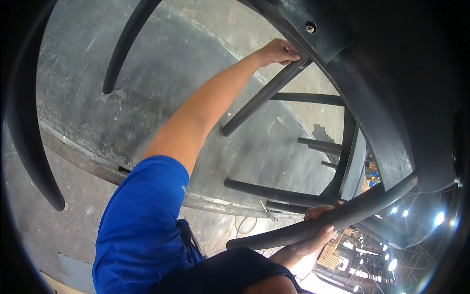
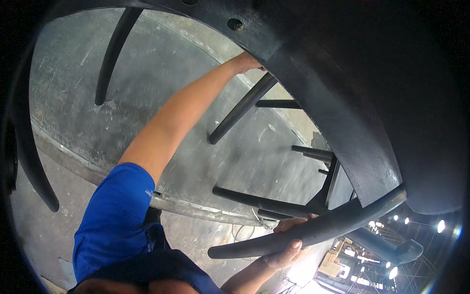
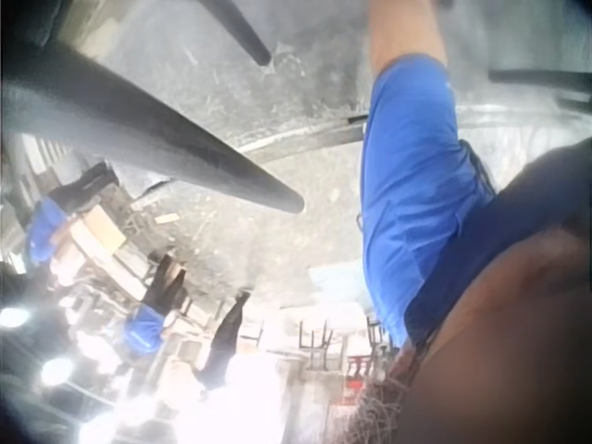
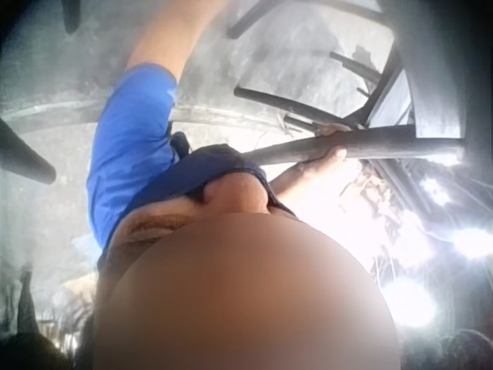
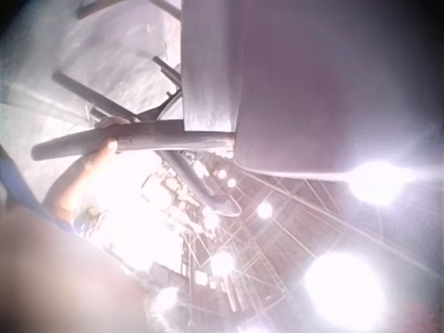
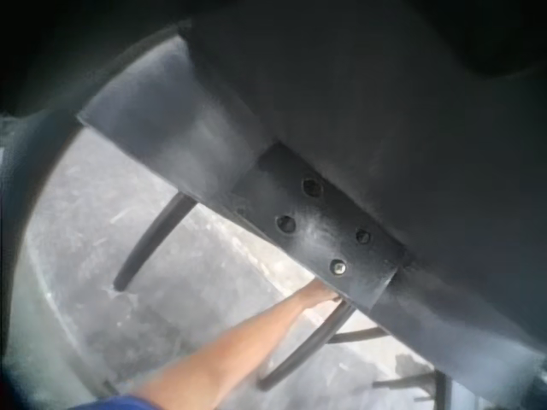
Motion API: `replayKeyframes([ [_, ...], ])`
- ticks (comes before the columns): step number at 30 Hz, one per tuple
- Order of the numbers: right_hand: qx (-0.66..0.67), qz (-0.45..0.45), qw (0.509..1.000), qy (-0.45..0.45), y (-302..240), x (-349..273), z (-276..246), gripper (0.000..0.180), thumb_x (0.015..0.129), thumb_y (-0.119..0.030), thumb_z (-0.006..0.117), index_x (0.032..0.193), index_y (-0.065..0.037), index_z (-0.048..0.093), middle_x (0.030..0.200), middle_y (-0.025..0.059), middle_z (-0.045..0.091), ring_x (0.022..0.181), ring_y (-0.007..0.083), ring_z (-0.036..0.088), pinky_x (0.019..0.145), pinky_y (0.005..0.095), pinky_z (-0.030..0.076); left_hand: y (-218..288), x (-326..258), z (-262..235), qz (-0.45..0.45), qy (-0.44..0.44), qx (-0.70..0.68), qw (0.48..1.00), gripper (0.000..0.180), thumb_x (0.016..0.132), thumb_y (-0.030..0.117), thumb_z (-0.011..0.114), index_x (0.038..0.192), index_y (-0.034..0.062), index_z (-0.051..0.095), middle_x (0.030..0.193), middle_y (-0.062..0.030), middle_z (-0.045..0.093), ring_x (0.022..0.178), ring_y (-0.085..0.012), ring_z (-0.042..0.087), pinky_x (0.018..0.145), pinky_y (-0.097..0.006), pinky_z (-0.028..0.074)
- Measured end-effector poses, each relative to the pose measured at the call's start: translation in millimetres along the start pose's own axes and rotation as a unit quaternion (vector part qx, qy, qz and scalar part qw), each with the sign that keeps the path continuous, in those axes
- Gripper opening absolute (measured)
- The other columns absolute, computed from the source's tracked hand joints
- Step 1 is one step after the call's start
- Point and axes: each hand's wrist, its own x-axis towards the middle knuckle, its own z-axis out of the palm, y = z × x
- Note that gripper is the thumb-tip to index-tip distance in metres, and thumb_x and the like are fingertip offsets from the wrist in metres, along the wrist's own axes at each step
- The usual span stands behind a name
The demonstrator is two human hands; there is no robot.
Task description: The person repeatedly lifts and rotates a black chair, then uses a white marker to draw curved marks on the seat surface. The person handles the chair one at a time, repositioning it multiple times to mark different areas.
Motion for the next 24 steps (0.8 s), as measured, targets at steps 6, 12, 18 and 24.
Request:
replayKeyframes([
  [6, -0.002, 0.028, 1.000, 0.008, -4.1, 5.2, 5.6, 0.080, 0.076, -0.052, 0.067, 0.123, 0.007, 0.040, 0.068, 0.0096, 0.053, 0.057, 0.0137, 0.050, 0.050, 0.0235, 0.039, -25.5, 18.1, 5.0, 0.009, 0.063, 0.111, 0.992, 0.022, 0.079, 0.015, 0.073, 0.095, 0.0007, 0.069, 0.070, -0.0074, 0.065, 0.062, -0.0119, 0.064, 0.057, -0.024, 0.052],
  [12, 0.006, 0.026, 1.000, -0.007, -4.7, 5.3, 4.7, 0.077, 0.077, -0.049, 0.069, 0.122, 0.006, 0.042, 0.068, 0.0107, 0.055, 0.056, 0.0134, 0.050, 0.051, 0.0233, 0.040, -30.9, 14.9, 13.9, 0.230, 0.165, 0.350, 0.893, 0.021, 0.077, 0.019, 0.072, 0.090, 0.0034, 0.071, 0.072, -0.0098, 0.068, 0.060, -0.0139, 0.066, 0.063, -0.027, 0.053],
  [18, 0.021, 0.020, 0.999, -0.013, -2.4, 4.4, 2.7, 0.073, 0.079, -0.046, 0.069, 0.123, 0.007, 0.043, 0.069, 0.0120, 0.056, 0.058, 0.0147, 0.053, 0.052, 0.0240, 0.041, -16.2, 3.9, 20.3, 0.192, 0.154, 0.288, 0.925, 0.018, 0.079, 0.014, 0.071, 0.090, 0.0007, 0.071, 0.072, -0.0110, 0.069, 0.055, -0.0140, 0.066, 0.059, -0.026, 0.054],
  [24, 0.045, 0.025, 0.998, -0.023, -2.3, 8.9, 5.0, 0.071, 0.081, -0.041, 0.068, 0.124, 0.009, 0.041, 0.071, 0.0126, 0.057, 0.061, 0.0159, 0.054, 0.054, 0.0243, 0.042, -11.6, 9.7, 14.5, 0.079, 0.107, 0.234, 0.963, 0.015, 0.080, 0.010, 0.070, 0.090, -0.0013, 0.071, 0.073, -0.0108, 0.070, 0.054, -0.0132, 0.067, 0.054, -0.024, 0.054],
])
